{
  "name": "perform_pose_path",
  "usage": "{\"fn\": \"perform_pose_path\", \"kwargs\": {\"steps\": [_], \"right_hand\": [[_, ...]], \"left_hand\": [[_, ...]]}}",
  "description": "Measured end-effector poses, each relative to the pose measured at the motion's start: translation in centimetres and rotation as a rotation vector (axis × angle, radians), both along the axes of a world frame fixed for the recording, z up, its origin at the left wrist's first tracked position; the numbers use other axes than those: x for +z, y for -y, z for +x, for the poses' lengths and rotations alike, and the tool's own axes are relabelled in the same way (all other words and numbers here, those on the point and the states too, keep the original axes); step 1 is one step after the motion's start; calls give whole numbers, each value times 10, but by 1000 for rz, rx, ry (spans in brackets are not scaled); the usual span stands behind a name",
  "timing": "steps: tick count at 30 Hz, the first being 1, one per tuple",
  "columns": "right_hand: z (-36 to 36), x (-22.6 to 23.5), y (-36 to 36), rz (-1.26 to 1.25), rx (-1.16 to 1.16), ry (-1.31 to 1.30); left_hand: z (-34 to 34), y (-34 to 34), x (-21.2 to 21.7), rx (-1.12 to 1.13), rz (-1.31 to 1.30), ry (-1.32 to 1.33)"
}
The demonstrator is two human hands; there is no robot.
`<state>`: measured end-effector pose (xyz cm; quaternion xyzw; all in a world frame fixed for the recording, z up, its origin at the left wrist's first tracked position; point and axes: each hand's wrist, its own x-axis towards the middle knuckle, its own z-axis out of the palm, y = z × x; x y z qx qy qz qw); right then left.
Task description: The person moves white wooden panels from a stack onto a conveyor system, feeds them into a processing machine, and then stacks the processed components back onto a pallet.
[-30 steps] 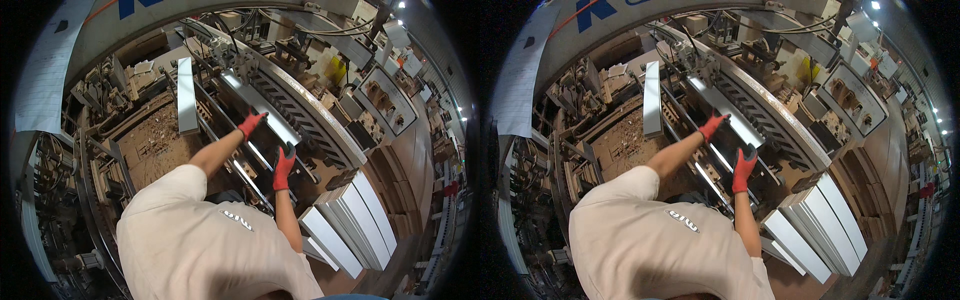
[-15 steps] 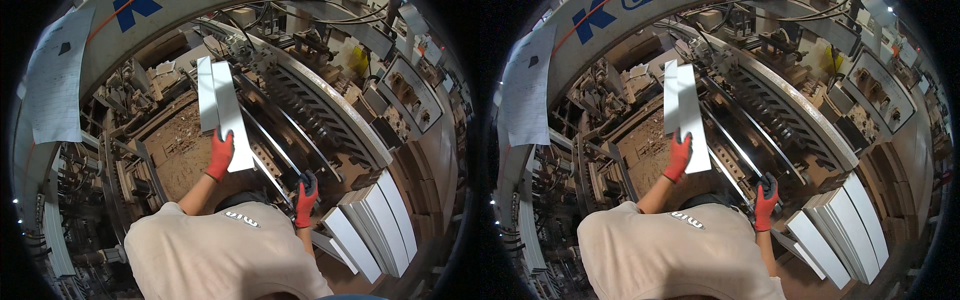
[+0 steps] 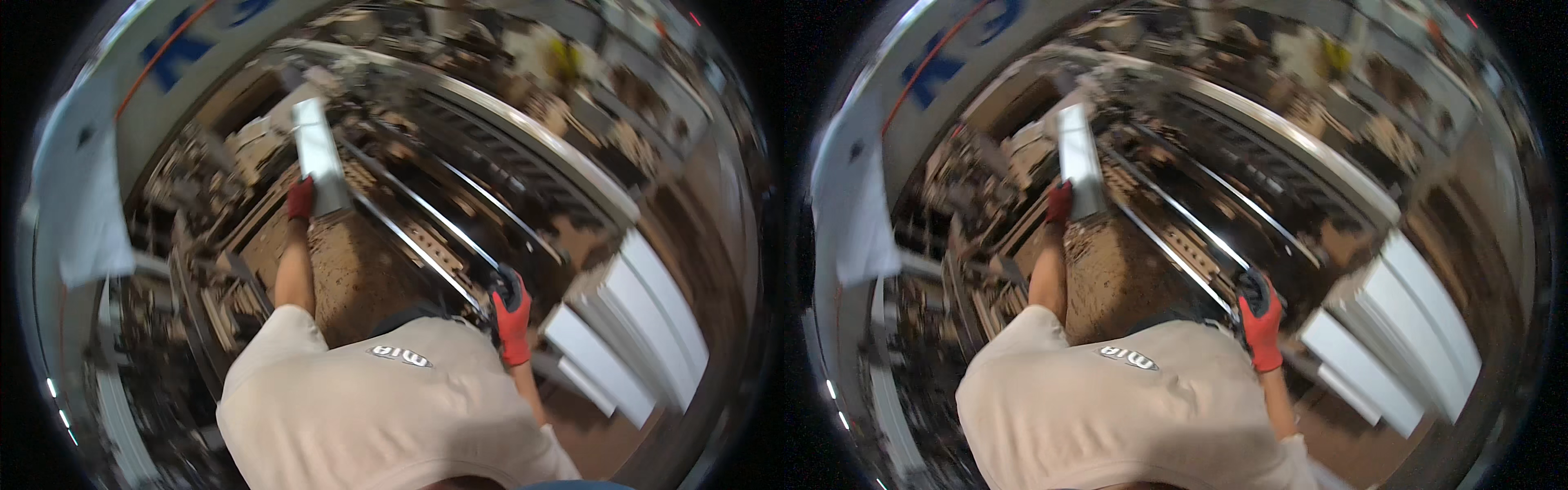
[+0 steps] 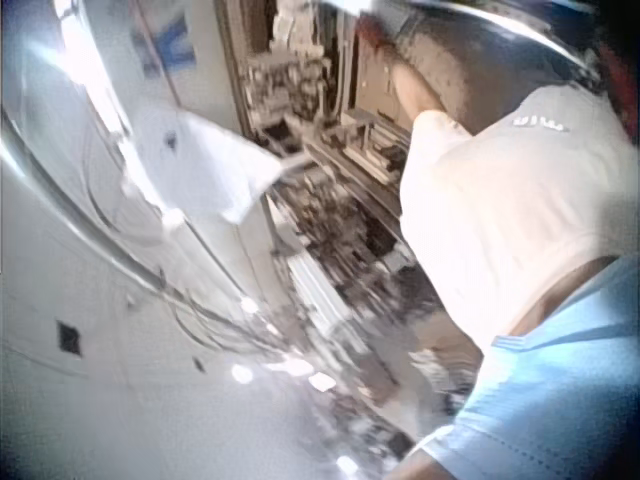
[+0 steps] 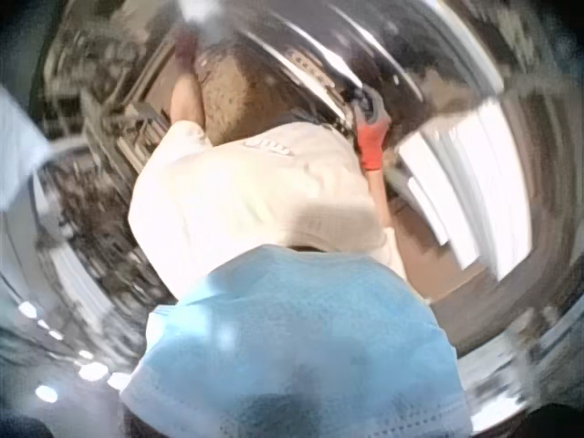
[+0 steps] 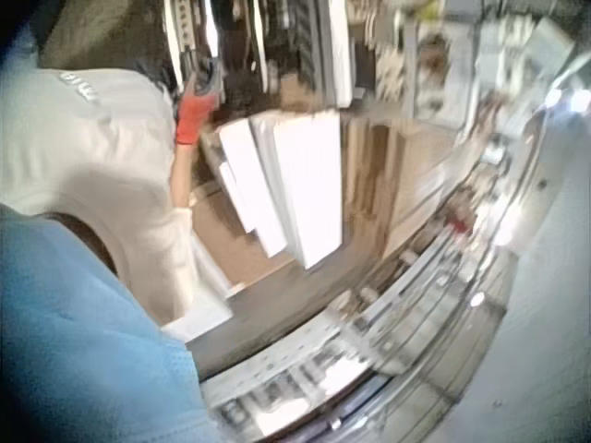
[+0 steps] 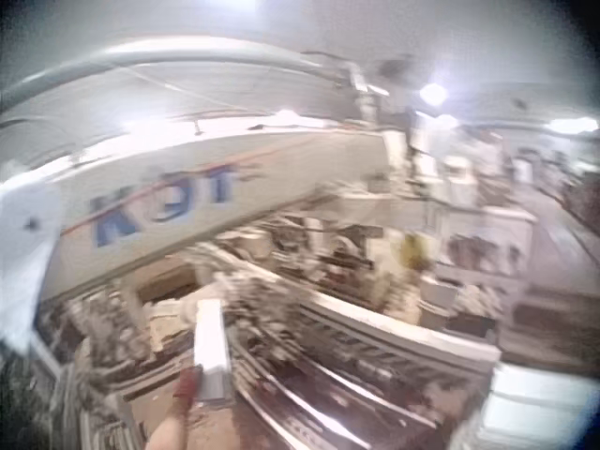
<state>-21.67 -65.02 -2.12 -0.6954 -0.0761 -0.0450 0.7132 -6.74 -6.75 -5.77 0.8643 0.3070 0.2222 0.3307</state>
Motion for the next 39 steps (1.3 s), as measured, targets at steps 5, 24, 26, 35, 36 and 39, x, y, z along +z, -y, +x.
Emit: {"fn": "perform_pose_path", "kwargs": {"steps": [5, 24, 26, 35, 36, 39], "right_hand": [[-42, 82, 64, -426, 13, 140], [-60, 122, 367, -1450, -399, -80], [-59, 123, 371, -1451, -367, -95], [-49, 169, 278, -1300, -148, -18], [-44, 171, 254, -1225, -107, -12], [-35, 178, 167, -1136, -70, 62]], "left_hand": [[-14, -61, -31, -273, 88, 183], [-22, 307, 106, -559, 160, 153], [-40, 347, 114, -776, 123, 127], [-107, 432, 100, -1550, -1086, -268], [-118, 444, 122, -1486, -1320, -406], [-133, 446, 77, -1740, -1009, -222]]}}
